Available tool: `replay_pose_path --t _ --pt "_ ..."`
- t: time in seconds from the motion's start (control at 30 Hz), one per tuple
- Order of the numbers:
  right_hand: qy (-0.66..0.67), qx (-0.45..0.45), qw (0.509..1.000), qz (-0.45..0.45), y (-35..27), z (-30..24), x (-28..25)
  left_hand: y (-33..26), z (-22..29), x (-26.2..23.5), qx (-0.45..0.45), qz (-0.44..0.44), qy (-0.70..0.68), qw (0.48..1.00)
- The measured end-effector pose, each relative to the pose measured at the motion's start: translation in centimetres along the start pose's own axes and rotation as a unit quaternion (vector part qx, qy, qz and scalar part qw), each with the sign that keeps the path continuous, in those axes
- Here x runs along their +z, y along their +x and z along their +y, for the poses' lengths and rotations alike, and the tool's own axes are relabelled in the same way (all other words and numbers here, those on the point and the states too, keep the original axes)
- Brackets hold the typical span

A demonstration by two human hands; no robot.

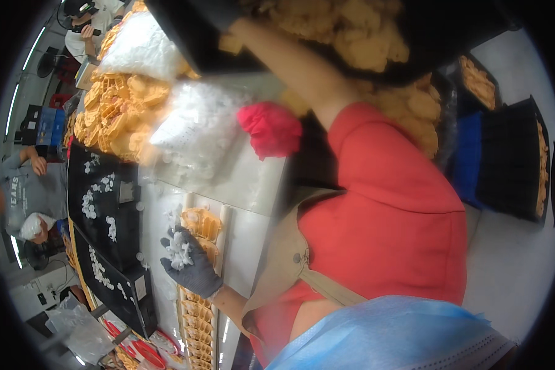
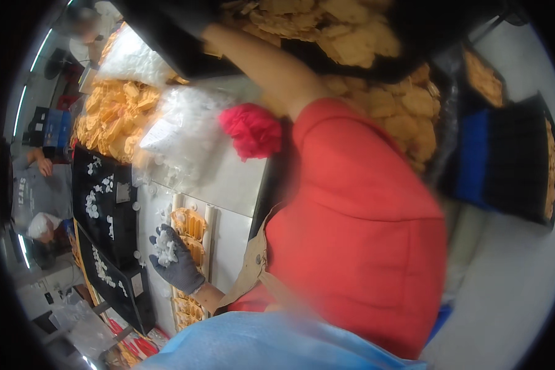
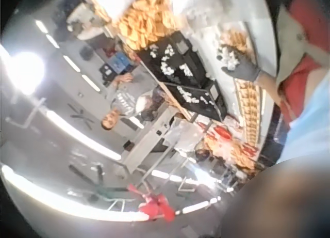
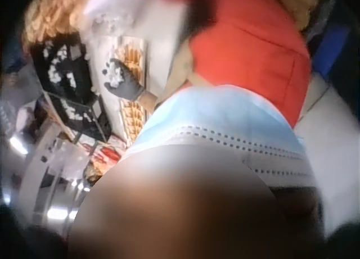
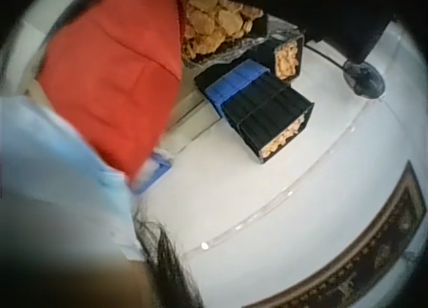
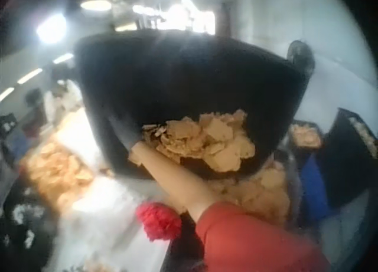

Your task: The person places decorative white items into waffles on a production line by hand.

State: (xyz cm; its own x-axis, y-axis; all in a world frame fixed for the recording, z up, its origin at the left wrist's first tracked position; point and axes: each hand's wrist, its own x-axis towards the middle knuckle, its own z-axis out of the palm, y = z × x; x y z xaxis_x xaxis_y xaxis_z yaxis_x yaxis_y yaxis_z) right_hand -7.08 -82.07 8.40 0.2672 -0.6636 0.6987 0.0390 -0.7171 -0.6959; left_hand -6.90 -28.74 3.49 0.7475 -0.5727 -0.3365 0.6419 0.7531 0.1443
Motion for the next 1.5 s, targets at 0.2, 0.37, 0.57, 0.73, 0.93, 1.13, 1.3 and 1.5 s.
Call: replay_pose_path --t 0.2,0.37,0.57,0.73,0.93,1.13,1.3,1.5 --pt "-0.552 -0.200 0.780 0.215 -0.9 -6.7 2.3 -1.0 0.4 -2.2 0.008 0.012 0.005 1.000" --pt "-0.271 0.104 0.954 0.073 -3.4 -13.0 -3.0 -1.9 0.7 -3.5 0.011 0.023 -0.014 1.000" --pt "0.081 0.009 0.966 0.246 -1.8 -3.9 1.0 -1.9 1.8 -4.1 0.011 -0.023 -0.008 1.000" --pt "0.224 -0.005 0.967 0.120 -5.0 -5.3 -0.9 -2.4 2.3 -5.2 0.014 -0.031 -0.014 0.999" --pt "0.249 0.017 0.960 0.125 -5.2 -9.3 -4.3 -4.2 1.3 -5.2 -0.001 -0.029 -0.079 0.996" --pt "0.247 0.074 0.950 0.175 -5.7 -13.0 -6.6 -5.1 0.4 -4.0 0.014 -0.033 -0.015 0.999" --pt "0.249 0.130 0.937 0.208 -6.9 -15.0 -7.5 -5.4 -0.4 -3.7 0.006 -0.033 -0.024 0.999" --pt "0.398 0.052 0.910 0.105 -10.9 -11.4 -7.6 -6.1 0.2 -4.1 0.014 -0.038 -0.056 0.998"
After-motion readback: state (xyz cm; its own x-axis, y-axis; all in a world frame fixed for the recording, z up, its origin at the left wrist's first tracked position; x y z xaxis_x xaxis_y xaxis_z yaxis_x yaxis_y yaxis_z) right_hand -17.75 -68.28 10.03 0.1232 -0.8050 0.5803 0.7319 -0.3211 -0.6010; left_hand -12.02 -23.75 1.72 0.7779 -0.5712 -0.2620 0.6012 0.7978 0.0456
